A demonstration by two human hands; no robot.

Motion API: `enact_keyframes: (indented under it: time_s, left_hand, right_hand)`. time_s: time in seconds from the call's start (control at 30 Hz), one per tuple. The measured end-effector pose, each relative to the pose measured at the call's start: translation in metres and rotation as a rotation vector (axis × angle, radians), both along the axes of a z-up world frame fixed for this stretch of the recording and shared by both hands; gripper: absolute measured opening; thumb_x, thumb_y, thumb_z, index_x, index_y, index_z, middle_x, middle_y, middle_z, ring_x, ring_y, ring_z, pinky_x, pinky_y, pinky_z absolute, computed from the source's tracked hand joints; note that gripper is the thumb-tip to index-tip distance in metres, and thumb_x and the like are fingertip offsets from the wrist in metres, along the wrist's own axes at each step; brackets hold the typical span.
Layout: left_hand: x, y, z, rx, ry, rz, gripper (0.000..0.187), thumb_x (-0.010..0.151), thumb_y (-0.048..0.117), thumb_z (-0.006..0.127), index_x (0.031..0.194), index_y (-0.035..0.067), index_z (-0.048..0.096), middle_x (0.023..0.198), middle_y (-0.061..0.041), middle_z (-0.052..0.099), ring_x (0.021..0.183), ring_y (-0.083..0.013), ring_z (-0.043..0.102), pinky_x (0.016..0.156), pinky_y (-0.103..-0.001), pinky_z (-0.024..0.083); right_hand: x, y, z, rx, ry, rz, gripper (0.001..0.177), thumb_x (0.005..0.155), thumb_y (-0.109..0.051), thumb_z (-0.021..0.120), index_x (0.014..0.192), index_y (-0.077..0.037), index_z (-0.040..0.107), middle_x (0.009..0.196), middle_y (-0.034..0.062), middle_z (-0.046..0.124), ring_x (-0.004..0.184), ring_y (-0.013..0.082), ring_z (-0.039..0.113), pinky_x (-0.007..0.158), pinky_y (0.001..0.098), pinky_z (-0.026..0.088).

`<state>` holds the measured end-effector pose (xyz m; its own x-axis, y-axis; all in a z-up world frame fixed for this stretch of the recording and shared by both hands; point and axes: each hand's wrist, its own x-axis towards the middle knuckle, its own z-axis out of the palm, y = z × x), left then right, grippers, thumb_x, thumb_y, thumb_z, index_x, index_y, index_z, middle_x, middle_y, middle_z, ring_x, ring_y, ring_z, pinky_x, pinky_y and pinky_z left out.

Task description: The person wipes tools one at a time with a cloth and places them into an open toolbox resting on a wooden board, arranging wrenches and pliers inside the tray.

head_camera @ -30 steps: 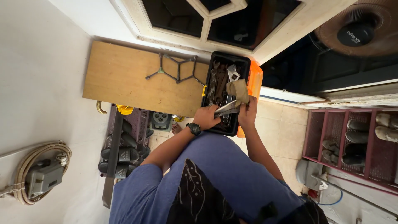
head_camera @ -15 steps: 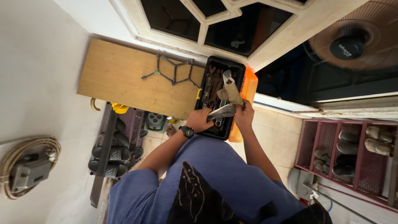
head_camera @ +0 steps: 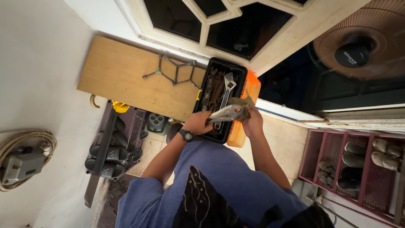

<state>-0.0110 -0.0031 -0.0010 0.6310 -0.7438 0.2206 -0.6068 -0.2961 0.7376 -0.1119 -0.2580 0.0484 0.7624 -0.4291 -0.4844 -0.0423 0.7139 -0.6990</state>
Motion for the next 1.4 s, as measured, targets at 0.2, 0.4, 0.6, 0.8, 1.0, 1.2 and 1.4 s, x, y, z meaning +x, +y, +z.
enact_keyframes:
  time_s: [0.2, 0.4, 0.6, 0.8, 1.0, 1.2, 1.4]
  left_hand:
    - [-0.005, 0.004, 0.008, -0.006, 0.309, 0.077, 0.053, 0.085, 0.028, 0.074, 0.128, 0.001, 0.056, 0.092, -0.020, 0.071, 0.081, -0.0345, 0.069, 0.072, -0.043, 0.055]
    - [-0.020, -0.015, 0.019, -0.345, 1.177, -0.149, 0.056, 0.084, 0.010, 0.061, 0.138, 0.009, 0.047, 0.093, -0.011, 0.065, 0.075, -0.0199, 0.068, 0.070, -0.035, 0.059]
    - [-0.029, -0.020, 0.019, -0.385, 1.403, -0.264, 0.040, 0.094, 0.002, 0.053, 0.133, -0.004, 0.049, 0.095, -0.011, 0.063, 0.074, -0.0195, 0.066, 0.069, -0.035, 0.059]
    - [-0.006, -0.008, 0.045, -0.303, 1.633, -0.385, 0.057, 0.078, -0.003, 0.056, 0.132, 0.013, 0.054, 0.087, -0.010, 0.064, 0.062, -0.0164, 0.063, 0.055, -0.030, 0.053]
    - [0.017, 0.010, 0.064, -0.306, 1.731, -0.477, 0.050, 0.079, -0.005, 0.054, 0.129, -0.004, 0.049, 0.096, -0.017, 0.066, 0.066, -0.0213, 0.063, 0.060, -0.036, 0.055]
    - [0.032, 0.032, 0.097, -0.213, 1.720, -0.522, 0.068, 0.073, -0.002, 0.048, 0.141, 0.001, 0.049, 0.086, -0.015, 0.062, 0.060, -0.0186, 0.059, 0.055, -0.032, 0.052]
    - [0.049, 0.028, 0.092, -0.263, 1.771, -0.518, 0.071, 0.071, -0.001, 0.046, 0.143, 0.000, 0.048, 0.088, -0.014, 0.061, 0.062, -0.0211, 0.058, 0.060, -0.035, 0.052]
  right_hand:
    - [-0.008, 0.001, 0.007, -0.647, 0.034, 0.380, 0.030, 0.103, -0.009, 0.049, 0.132, 0.000, 0.050, 0.110, 0.0155, 0.072, 0.104, 0.0285, 0.072, 0.097, 0.0398, 0.057]
    - [-0.010, 0.031, 0.009, -1.212, -0.011, 0.425, 0.049, 0.098, -0.004, 0.048, 0.146, 0.002, 0.051, 0.144, 0.0211, 0.062, 0.136, 0.0334, 0.059, 0.114, 0.0381, 0.043]
    - [-0.007, 0.064, 0.000, -1.563, -0.086, 0.481, 0.050, 0.101, -0.010, 0.055, 0.149, 0.003, 0.045, 0.169, 0.0308, 0.019, 0.156, 0.0469, 0.020, 0.124, 0.0474, 0.026]
    - [0.026, 0.015, 0.012, -1.977, 0.035, 0.368, 0.060, 0.098, -0.008, 0.059, 0.156, 0.002, 0.047, 0.171, 0.0240, 0.022, 0.157, 0.0571, 0.015, 0.130, 0.0600, 0.021]
    - [0.008, 0.053, 0.030, -1.968, -0.139, 0.533, 0.050, 0.096, -0.013, 0.063, 0.142, -0.001, 0.050, 0.157, 0.0209, 0.045, 0.154, 0.0547, 0.021, 0.126, 0.0675, 0.016]
    - [0.032, 0.034, 0.047, -1.986, 0.100, 0.427, 0.058, 0.093, -0.002, 0.057, 0.150, 0.005, 0.050, 0.154, 0.0230, 0.052, 0.153, 0.0550, 0.024, 0.125, 0.0696, 0.011]
    - [0.013, 0.062, 0.014, -1.895, -0.104, 0.262, 0.039, 0.099, 0.001, 0.053, 0.138, 0.010, 0.052, 0.151, 0.0314, 0.052, 0.149, 0.0512, 0.040, 0.130, 0.0581, 0.026]
